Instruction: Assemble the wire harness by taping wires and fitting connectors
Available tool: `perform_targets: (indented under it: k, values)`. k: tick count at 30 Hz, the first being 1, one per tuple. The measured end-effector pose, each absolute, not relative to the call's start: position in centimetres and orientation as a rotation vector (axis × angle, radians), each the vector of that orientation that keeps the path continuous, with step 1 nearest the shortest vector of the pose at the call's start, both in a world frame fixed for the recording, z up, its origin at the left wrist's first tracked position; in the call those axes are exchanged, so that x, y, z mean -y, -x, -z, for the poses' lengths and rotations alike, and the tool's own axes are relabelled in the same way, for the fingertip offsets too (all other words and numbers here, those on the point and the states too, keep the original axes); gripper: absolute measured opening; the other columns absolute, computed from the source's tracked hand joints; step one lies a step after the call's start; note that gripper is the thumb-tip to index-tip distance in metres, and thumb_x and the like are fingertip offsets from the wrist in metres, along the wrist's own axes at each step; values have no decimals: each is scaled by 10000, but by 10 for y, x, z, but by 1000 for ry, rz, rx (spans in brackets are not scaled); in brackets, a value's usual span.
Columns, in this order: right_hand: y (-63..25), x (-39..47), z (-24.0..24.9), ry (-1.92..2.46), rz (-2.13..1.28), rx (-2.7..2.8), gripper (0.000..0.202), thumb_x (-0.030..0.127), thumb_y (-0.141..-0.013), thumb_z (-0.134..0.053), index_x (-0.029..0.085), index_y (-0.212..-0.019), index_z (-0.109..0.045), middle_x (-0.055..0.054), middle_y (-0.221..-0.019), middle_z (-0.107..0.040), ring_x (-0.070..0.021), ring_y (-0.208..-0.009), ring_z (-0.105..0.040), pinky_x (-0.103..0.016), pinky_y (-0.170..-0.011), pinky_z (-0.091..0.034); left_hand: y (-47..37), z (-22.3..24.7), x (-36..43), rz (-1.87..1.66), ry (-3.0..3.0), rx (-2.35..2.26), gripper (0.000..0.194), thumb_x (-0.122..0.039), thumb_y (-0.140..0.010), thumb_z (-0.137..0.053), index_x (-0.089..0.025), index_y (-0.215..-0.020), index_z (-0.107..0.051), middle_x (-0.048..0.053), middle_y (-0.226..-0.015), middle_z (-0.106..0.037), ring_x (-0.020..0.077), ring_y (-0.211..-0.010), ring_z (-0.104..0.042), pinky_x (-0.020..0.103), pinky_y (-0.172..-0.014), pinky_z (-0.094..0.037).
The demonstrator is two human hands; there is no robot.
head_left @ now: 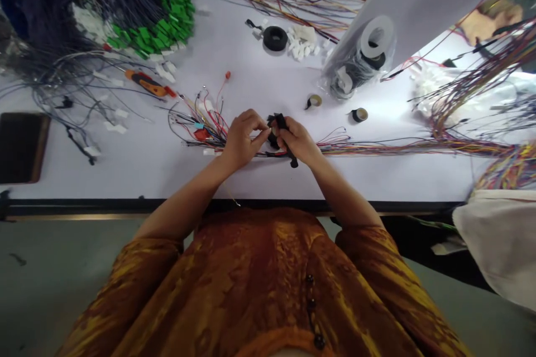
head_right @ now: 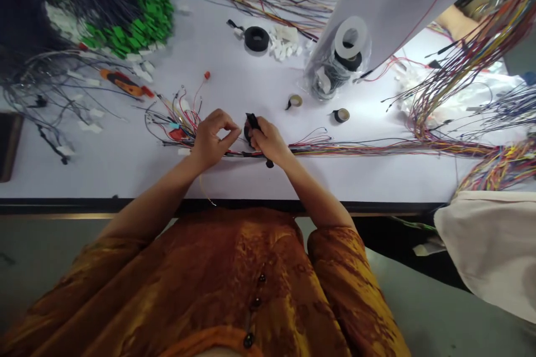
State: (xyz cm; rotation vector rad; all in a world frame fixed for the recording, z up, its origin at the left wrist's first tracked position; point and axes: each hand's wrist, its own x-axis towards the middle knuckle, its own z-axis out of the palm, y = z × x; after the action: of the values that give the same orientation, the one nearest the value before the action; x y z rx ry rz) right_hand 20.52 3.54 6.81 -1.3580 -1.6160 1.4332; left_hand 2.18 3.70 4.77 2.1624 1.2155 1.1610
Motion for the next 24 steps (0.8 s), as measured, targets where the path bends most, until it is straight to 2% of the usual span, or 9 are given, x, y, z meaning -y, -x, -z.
perform_targets:
  k: [2,5,9,12,16,19,20,22,24]
  values:
    - [-203,-33,-64,1379,-1411,1602,180,145,-882,-399,217,-1016,-495,51,-672,-521,-91,-516,-475,-231,-513,-412,-21,-47,-35,-1203,-2095,-1262,221,-403,-930,-631,-189,-911,-578,17,-870,-597,143,-789,-549,295,-744,-464]
    - [-199,-29,-61,1435,-1252,1709,185,138,-891,-396,214,-1005,-520,26,-699,-544,-112,-567,-509,-253,-573,-453,-22,-48,-36,-1209,-2098,-1368,413,-511,-868,-705,-182,-1087,-583,36,-959,-616,144,-787,-549,297,-731,-463]
    - [-198,-24,-60,1379,-1039,1896,127,152,-898,-402,204,-896,-518,-21,-792,-573,-136,-722,-542,-270,-696,-456,-24,-60,-40,-1040,-2273,-1354,257,-429,-969,-579,-183,-922,-642,67,-936,-646,213,-929,-597,369,-866,-449]
    - [-204,-24,-64,1317,-1068,2047,124,147,-888,-415,190,-862,-529,-15,-775,-561,-131,-703,-512,-272,-680,-405,-21,-73,-49,-902,-2274,-1280,186,-337,-935,-621,-191,-821,-644,63,-909,-660,236,-974,-610,399,-918,-440]
    - [-211,-25,-73,1232,-1186,2197,138,154,-889,-440,178,-810,-551,4,-718,-529,-114,-647,-460,-273,-648,-346,-14,-86,-72,-695,-2015,-1061,146,-260,-819,-703,-171,-730,-628,19,-753,-629,169,-763,-594,327,-756,-470]
    - [-211,-19,-79,1185,-1092,2266,181,228,-913,-490,181,-747,-542,0,-702,-513,-123,-671,-463,-283,-660,-345,-9,-88,-87,-490,-1727,-972,162,-267,-785,-694,-166,-684,-620,-13,-620,-556,114,-597,-513,272,-619,-422]
    - [-211,-15,-81,1210,-1037,2233,171,251,-919,-504,182,-770,-553,-4,-716,-529,-129,-684,-479,-287,-670,-357,-7,-87,-89,-445,-1628,-962,163,-266,-774,-690,-168,-670,-612,-17,-605,-539,104,-570,-496,263,-595,-409]
    - [-209,-7,-84,1293,-943,2076,115,276,-929,-520,182,-938,-586,-10,-767,-582,-141,-708,-526,-298,-697,-398,-7,-84,-90,-397,-1422,-942,171,-260,-746,-682,-177,-641,-575,-16,-601,-513,95,-539,-483,257,-558,-400]
    - [-207,0,-84,1332,-908,1918,244,275,-932,-527,192,-1159,-556,-11,-818,-624,-154,-738,-570,-313,-735,-445,-9,-81,-86,-379,-1272,-911,194,-277,-736,-655,-192,-624,-521,-13,-602,-478,102,-524,-483,258,-514,-389]
